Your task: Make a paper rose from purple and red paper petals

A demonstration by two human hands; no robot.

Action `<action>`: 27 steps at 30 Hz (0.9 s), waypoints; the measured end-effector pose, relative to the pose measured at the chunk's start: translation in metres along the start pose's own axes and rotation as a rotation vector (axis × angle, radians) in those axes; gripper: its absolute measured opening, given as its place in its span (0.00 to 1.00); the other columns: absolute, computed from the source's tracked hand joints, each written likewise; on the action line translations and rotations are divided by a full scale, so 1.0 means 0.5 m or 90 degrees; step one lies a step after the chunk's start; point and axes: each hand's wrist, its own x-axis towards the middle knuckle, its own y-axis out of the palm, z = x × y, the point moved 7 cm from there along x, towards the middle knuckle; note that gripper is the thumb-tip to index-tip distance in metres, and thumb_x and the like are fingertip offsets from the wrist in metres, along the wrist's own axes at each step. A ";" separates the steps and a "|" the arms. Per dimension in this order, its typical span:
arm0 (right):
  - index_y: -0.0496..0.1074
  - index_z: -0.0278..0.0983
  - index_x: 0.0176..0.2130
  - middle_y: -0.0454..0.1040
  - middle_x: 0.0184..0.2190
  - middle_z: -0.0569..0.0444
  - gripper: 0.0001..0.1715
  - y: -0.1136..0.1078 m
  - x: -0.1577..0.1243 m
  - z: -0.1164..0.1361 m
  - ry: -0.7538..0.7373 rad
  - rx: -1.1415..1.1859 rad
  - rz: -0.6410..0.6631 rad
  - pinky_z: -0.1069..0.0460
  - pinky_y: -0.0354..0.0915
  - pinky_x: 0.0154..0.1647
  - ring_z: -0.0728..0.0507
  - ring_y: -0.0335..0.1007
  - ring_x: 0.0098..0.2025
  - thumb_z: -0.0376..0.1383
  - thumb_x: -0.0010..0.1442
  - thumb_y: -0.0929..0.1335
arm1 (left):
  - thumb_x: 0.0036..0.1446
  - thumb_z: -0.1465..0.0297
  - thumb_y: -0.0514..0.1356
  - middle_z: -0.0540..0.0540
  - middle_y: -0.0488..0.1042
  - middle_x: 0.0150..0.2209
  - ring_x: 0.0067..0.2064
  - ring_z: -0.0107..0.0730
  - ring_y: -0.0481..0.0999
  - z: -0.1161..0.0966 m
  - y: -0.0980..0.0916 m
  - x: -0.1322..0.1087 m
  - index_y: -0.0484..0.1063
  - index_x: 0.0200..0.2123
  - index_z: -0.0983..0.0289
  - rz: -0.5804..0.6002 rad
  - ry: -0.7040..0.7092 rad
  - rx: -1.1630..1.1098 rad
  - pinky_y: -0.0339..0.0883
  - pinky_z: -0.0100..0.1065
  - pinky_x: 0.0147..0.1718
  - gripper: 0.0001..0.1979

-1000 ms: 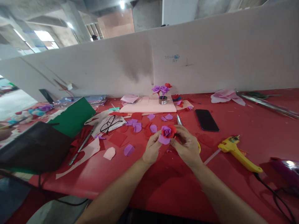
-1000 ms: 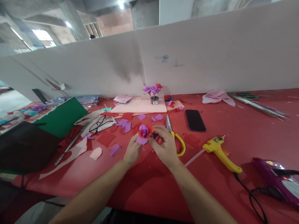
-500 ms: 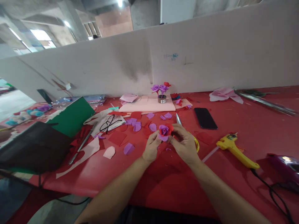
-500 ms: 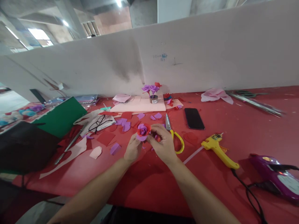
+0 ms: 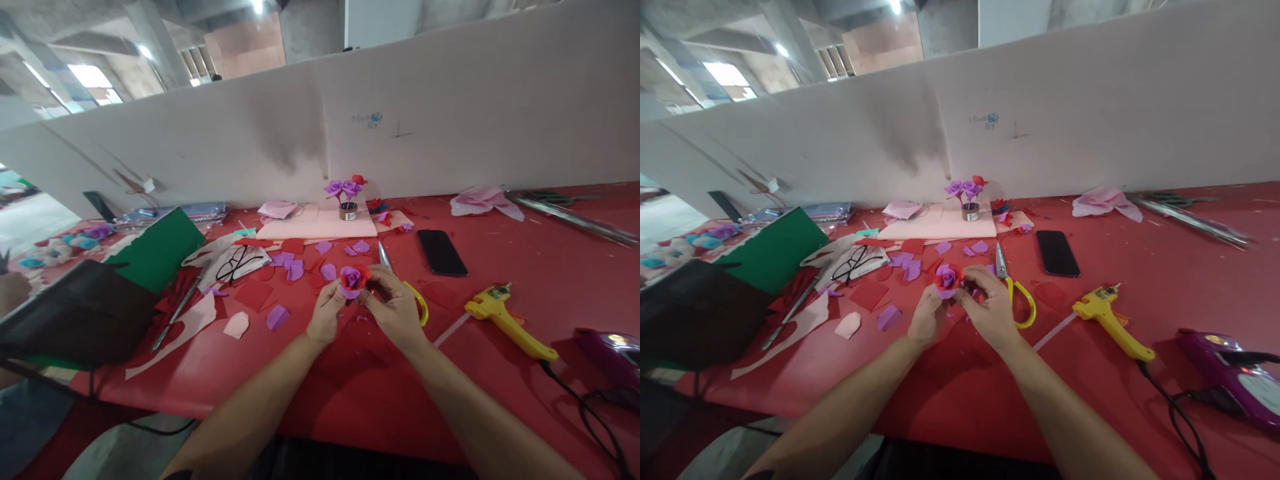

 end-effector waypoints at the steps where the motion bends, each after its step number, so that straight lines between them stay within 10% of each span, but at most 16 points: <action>1: 0.76 0.41 0.37 0.71 0.33 0.55 0.07 0.000 0.000 -0.001 -0.001 0.001 0.001 0.51 0.66 0.33 0.47 0.68 0.34 0.31 0.55 0.72 | 0.55 0.52 0.60 0.51 0.65 0.26 0.31 0.30 0.60 0.000 -0.001 0.000 0.71 0.25 0.63 -0.002 0.000 -0.002 0.56 0.33 0.33 0.20; 27: 0.70 0.41 0.35 0.71 0.34 0.55 0.09 -0.010 -0.002 0.008 -0.010 0.000 -0.072 0.51 0.68 0.33 0.47 0.69 0.33 0.37 0.54 0.73 | 0.52 0.48 0.62 0.50 0.65 0.23 0.28 0.28 0.59 -0.005 0.005 0.004 0.72 0.24 0.64 -0.022 -0.039 0.015 0.54 0.33 0.31 0.23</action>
